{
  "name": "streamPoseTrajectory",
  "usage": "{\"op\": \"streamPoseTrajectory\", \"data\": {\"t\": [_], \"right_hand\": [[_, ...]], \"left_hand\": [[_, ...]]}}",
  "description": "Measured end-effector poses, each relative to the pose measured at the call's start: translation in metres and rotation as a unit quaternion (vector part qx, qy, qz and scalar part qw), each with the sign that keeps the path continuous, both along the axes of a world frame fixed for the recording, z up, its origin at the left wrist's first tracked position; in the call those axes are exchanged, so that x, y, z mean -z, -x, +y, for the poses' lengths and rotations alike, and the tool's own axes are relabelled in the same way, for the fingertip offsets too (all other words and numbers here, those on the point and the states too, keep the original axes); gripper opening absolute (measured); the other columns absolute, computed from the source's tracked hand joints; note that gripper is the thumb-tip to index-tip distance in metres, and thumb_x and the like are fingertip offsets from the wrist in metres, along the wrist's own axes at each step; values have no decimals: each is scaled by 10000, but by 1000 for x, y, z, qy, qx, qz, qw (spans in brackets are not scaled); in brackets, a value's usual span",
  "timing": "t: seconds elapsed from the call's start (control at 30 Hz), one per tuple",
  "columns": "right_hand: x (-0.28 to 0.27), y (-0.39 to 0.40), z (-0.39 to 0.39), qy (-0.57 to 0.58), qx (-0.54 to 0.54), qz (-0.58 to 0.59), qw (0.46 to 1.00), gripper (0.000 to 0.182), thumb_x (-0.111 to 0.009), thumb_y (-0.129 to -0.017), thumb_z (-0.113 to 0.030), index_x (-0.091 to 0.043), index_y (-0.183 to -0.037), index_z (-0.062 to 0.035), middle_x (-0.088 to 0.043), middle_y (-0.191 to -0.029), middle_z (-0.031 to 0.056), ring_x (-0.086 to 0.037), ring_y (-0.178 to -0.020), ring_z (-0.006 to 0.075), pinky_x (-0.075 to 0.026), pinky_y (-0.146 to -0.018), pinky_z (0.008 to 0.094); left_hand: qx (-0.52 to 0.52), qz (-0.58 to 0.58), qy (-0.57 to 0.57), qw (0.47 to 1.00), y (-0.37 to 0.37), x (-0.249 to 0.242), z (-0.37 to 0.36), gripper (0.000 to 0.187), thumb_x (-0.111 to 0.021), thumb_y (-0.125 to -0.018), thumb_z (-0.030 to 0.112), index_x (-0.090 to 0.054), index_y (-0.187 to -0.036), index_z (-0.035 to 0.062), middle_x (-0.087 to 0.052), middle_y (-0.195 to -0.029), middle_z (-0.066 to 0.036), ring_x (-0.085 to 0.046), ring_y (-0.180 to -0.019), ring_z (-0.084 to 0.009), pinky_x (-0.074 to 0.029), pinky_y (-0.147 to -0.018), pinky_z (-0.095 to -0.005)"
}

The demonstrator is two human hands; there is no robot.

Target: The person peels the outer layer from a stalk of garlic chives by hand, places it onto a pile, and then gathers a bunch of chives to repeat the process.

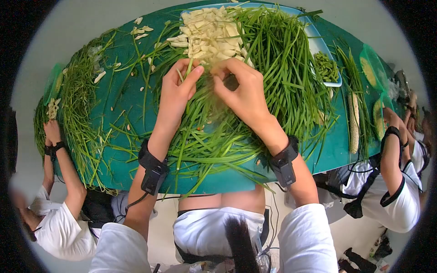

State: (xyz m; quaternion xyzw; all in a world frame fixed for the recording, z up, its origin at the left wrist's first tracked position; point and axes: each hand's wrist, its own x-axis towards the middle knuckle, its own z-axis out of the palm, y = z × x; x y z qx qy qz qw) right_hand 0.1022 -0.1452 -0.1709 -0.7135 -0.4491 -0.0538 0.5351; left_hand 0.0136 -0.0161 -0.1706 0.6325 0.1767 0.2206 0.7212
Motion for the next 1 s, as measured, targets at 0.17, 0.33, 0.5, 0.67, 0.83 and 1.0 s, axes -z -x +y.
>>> {"op": "streamPoseTrajectory", "data": {"t": [0.17,0.33,0.5,0.67,0.83,1.0], "right_hand": [[-2,1,1,-80,-5,-8,997,162,-637,-725,16,-619,-885,-3,-631,-804,79,-603,-699,168,-471,-664,263],[-4,1,0,-77,0,13,997,152,-649,-721,14,-623,-870,-2,-631,-767,74,-604,-696,155,-471,-666,255],[-7,5,-2,-102,20,-5,995,113,-657,-708,22,-604,-807,4,-618,-735,67,-596,-665,149,-468,-645,250],[-6,4,-1,-107,22,-22,994,111,-654,-704,29,-595,-794,3,-613,-729,66,-591,-652,147,-466,-634,249],[-7,5,-1,-111,24,-24,993,111,-652,-702,34,-594,-791,3,-610,-726,67,-587,-644,149,-466,-632,250],[-8,5,-1,-108,32,-29,993,108,-649,-706,37,-594,-793,4,-608,-728,66,-587,-644,147,-466,-632,250]], "left_hand": [[-21,-14,-33,999,2,3,0,220,-651,-831,156,-562,-952,-4,-582,-789,10,-421,-579,-11,-325,-479,-182],[-25,-18,-5,1000,-1,-2,-4,213,-600,-868,153,-544,-1024,18,-476,-710,50,-316,-497,-6,-230,-448,-185],[-25,-28,23,999,4,-6,-4,218,-593,-872,154,-540,-1028,11,-476,-712,44,-313,-498,-10,-232,-456,-183],[-33,-20,22,999,5,-7,-1,223,-585,-881,188,-541,-1003,6,-479,-711,45,-310,-494,-10,-237,-465,-178],[-12,-32,64,997,4,-6,1,225,-595,-875,215,-540,-972,19,-462,-674,54,-309,-487,-12,-232,-471,-174],[-29,-35,47,998,3,-8,0,202,-599,-872,211,-533,-942,34,-435,-628,59,-304,-479,-10,-219,-466,-178]]}}
